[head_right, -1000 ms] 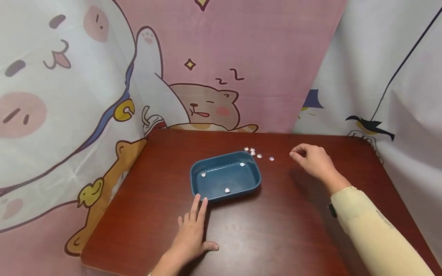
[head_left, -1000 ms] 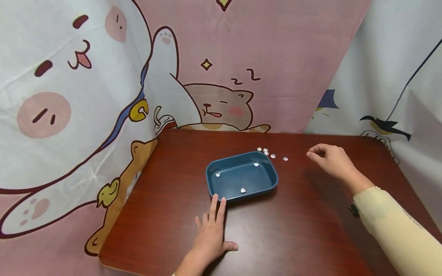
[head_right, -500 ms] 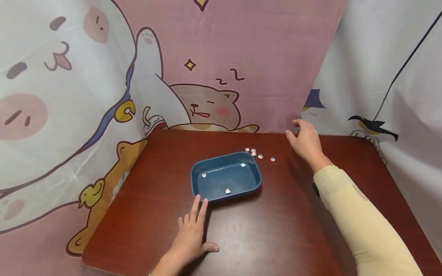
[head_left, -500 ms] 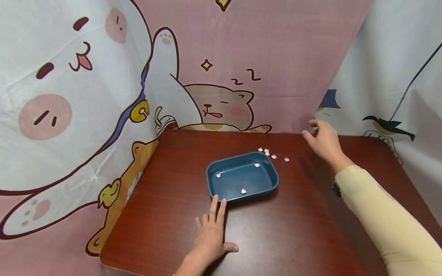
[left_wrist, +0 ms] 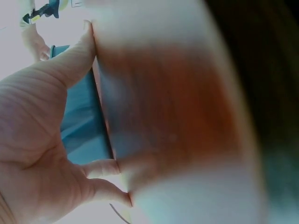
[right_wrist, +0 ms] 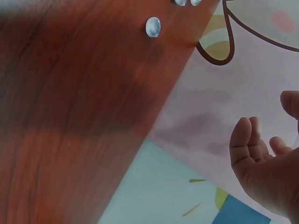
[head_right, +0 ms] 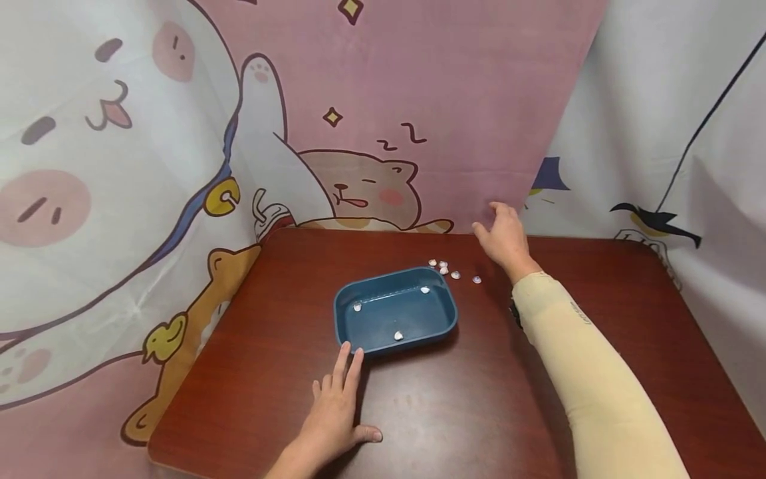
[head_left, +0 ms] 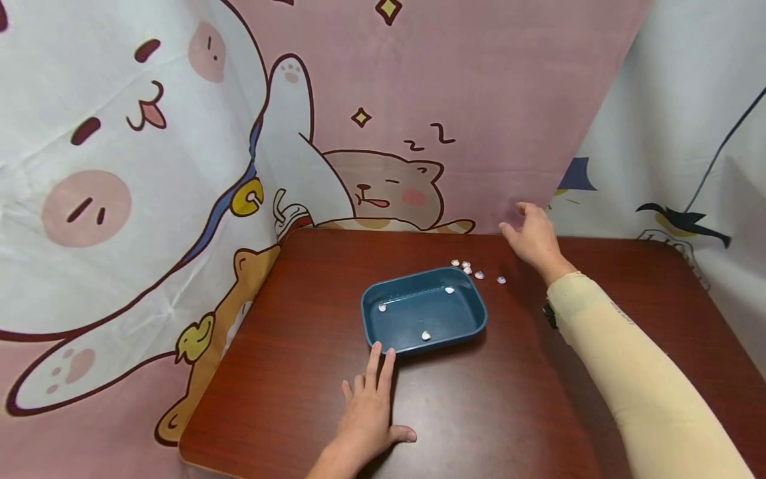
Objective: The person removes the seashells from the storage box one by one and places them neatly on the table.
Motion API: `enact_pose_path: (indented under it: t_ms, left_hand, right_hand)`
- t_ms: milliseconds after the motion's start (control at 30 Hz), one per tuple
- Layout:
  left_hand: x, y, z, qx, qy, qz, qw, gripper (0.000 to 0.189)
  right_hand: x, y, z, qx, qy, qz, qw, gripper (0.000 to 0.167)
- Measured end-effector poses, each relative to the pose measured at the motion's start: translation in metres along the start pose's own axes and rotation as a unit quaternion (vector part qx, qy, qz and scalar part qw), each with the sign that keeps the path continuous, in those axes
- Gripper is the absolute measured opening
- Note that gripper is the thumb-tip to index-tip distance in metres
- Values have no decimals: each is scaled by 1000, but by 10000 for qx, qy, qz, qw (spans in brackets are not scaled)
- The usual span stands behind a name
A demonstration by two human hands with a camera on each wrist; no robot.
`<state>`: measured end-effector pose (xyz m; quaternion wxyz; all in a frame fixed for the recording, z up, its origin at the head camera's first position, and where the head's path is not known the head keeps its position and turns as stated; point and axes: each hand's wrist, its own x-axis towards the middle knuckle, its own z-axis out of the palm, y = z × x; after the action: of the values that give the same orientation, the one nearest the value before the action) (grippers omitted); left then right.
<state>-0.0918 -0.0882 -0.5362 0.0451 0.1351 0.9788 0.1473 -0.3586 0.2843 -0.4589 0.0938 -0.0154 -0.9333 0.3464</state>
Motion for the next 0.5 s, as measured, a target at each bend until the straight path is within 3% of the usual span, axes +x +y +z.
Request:
enact_pose_path:
  t_ms: [500]
  left_hand:
    - [-1,-1,0,-119,-5,27,9999,147]
  right_hand:
    - [-1,0,6,-273,-529,51,9982,76]
